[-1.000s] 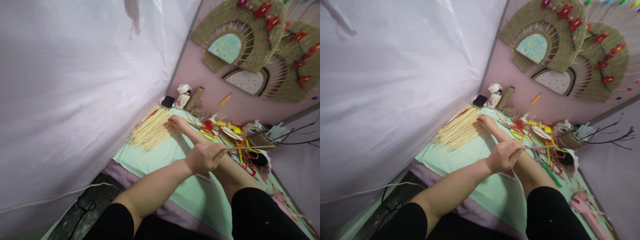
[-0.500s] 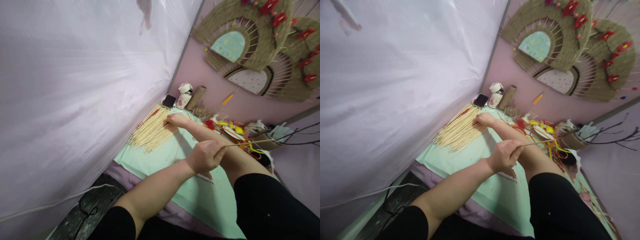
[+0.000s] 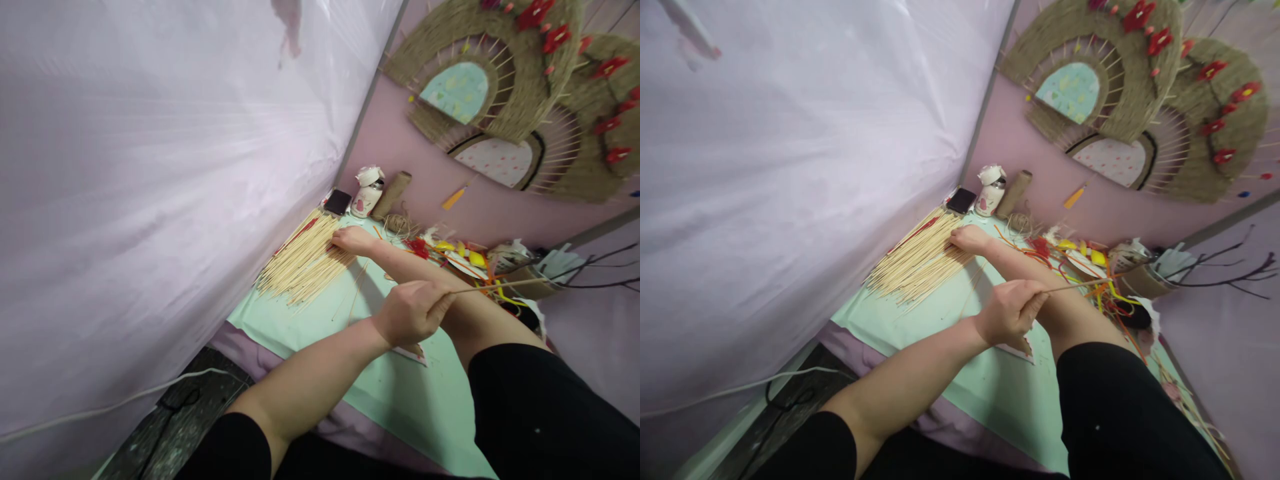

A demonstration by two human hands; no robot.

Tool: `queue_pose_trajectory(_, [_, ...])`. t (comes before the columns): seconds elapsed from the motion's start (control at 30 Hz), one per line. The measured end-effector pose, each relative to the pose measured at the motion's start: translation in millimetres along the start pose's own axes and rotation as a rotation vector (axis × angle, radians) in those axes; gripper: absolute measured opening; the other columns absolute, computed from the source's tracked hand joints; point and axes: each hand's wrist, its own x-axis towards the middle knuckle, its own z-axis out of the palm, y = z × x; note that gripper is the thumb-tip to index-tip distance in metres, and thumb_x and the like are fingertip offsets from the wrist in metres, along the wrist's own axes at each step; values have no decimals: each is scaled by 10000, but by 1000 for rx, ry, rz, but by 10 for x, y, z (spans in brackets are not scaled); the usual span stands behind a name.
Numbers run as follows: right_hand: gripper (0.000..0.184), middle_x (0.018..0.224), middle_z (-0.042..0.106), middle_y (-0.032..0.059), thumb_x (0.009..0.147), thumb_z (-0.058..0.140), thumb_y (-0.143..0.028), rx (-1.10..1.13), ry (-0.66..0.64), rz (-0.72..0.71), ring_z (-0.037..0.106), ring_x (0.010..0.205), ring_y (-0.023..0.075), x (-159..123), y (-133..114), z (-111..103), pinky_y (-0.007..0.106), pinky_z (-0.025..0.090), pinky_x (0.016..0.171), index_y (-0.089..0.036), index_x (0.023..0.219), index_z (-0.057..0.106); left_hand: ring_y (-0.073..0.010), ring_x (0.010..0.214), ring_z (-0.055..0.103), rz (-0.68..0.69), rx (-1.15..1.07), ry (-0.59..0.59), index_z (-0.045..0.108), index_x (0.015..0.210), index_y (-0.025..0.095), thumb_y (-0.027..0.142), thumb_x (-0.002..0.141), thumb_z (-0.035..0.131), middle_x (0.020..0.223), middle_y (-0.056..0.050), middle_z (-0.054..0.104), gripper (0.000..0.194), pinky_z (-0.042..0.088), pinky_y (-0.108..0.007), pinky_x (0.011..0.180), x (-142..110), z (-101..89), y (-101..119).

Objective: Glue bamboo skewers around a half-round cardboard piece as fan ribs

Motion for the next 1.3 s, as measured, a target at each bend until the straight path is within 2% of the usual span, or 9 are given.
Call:
queue_pose_trajectory(0.3, [216, 1050, 681, 137, 972, 470, -155, 55, 63, 47, 616, 968, 204, -53, 53, 77, 282, 403, 766, -140, 1040, 674, -167, 831, 699, -14, 48, -93, 648, 1000, 137, 310, 1022, 342, 854, -79, 723, 352, 575, -298, 809, 2, -10, -7])
queue_pose_trajectory(0.53, [244, 1008, 701, 89, 985, 478, -244, 210, 106, 133, 621, 924, 188, -153, 41, 194, 264, 378, 683, -188, 1005, 715, -177, 850, 706, -19, 23, -78, 662, 1032, 136, 304, 1014, 347, 857, -79, 729, 358, 570, -308, 845, 4, -21, 5])
queue_pose_trajectory(0.63, [257, 1032, 701, 83, 984, 476, -239, 271, 152, 129, 615, 945, 186, -243, 0, 280, 257, 388, 695, -210, 1066, 718, -172, 883, 710, -10, 6, -43, 665, 1025, 141, 293, 1009, 337, 887, -86, 736, 362, 558, -275, 874, 4, -27, 13])
queue_pose_trajectory(0.77, [274, 1070, 697, 97, 990, 465, -250, 312, 217, 139, 610, 985, 193, -319, -35, 334, 262, 413, 746, -204, 1100, 712, -180, 944, 708, -14, -61, -71, 656, 1053, 137, 257, 996, 360, 934, -97, 742, 325, 550, -288, 906, 3, -43, 31])
queue_pose_trajectory(0.87, [270, 1055, 704, 94, 986, 463, -231, 300, 190, 165, 622, 967, 193, -287, -24, 307, 263, 414, 741, -195, 1104, 703, -183, 949, 708, -46, -69, -96, 658, 1053, 159, 263, 994, 375, 940, -88, 744, 308, 550, -303, 905, 1, -47, 37])
queue_pose_trajectory(1.0, [260, 1040, 711, 93, 978, 464, -208, 230, 103, 171, 639, 943, 197, -173, 18, 222, 267, 404, 718, -190, 1094, 696, -187, 931, 708, -49, -70, -74, 657, 1051, 152, 267, 996, 374, 936, -91, 743, 311, 553, -308, 893, 3, -44, 30])
queue_pose_trajectory(1.17, [241, 1033, 700, 110, 954, 476, -159, 105, 5, 56, 644, 934, 199, -64, 44, 110, 275, 403, 712, -181, 1070, 687, -185, 849, 704, -34, -50, -39, 662, 1018, 140, 284, 1005, 359, 864, -91, 727, 336, 559, -305, 839, 12, -40, 21])
queue_pose_trajectory(1.3, [200, 996, 689, 117, 931, 474, -122, 85, -10, -20, 634, 903, 196, -34, 62, 85, 279, 407, 715, -164, 992, 660, -180, 827, 701, -46, -63, -18, 658, 977, 153, 313, 1009, 351, 831, -86, 722, 347, 555, -295, 837, 13, -29, 14])
